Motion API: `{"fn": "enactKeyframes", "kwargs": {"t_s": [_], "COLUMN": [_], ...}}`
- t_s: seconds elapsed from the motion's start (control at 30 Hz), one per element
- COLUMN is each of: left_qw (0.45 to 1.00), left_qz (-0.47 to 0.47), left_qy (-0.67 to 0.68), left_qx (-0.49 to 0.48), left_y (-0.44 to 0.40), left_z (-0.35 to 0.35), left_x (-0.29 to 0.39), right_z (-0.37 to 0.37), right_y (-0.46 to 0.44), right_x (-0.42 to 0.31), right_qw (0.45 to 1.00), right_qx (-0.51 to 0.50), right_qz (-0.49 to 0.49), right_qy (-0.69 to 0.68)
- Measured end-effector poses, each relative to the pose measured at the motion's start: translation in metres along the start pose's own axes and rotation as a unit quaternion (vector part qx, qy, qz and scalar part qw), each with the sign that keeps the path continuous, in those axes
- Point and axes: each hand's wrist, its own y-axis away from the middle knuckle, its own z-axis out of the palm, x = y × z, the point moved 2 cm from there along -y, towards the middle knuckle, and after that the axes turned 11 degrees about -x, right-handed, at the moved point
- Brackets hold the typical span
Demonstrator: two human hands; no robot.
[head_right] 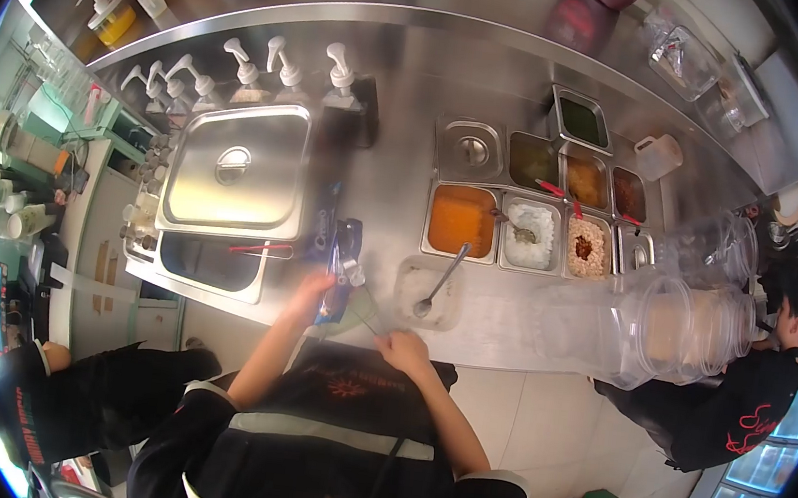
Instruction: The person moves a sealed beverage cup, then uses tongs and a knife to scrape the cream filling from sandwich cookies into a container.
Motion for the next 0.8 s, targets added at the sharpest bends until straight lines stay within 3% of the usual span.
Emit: {"fn": "enactKeyframes", "kwargs": {"t_s": [0.17, 0.27, 0.37, 0.47, 0.53, 0.7, 0.8], "left_qw": [0.987, 0.971, 0.988, 0.990, 0.982, 0.986, 0.973], "left_qz": [-0.085, -0.136, -0.074, -0.029, -0.023, -0.002, 0.047], "left_qy": [0.087, 0.161, 0.099, 0.090, 0.149, 0.095, 0.096], "left_qx": [0.103, 0.116, 0.097, 0.104, 0.110, 0.134, 0.203], "left_y": [0.029, 0.043, 0.043, 0.040, 0.037, 0.016, 0.006], "left_z": [0.007, 0.013, -0.006, 0.007, 0.004, 0.018, 0.041], "left_x": [-0.014, -0.016, -0.036, -0.033, -0.041, -0.025, 0.005], "right_z": [-0.007, -0.006, -0.015, -0.033, -0.054, -0.066, -0.051], "right_y": [-0.003, -0.011, 0.002, 0.000, 0.003, 0.014, 0.016], "right_x": [-0.014, -0.012, -0.033, -0.063, -0.083, -0.103, -0.098], "right_qw": [0.999, 0.995, 0.995, 0.924, 0.929, 0.952, 0.937], "right_qx": [-0.029, -0.063, 0.043, 0.243, 0.184, 0.088, 0.023], "right_qz": [0.005, 0.005, -0.052, -0.215, -0.217, -0.202, -0.201], "right_qy": [-0.014, -0.080, -0.075, -0.201, -0.238, -0.213, -0.285]}}
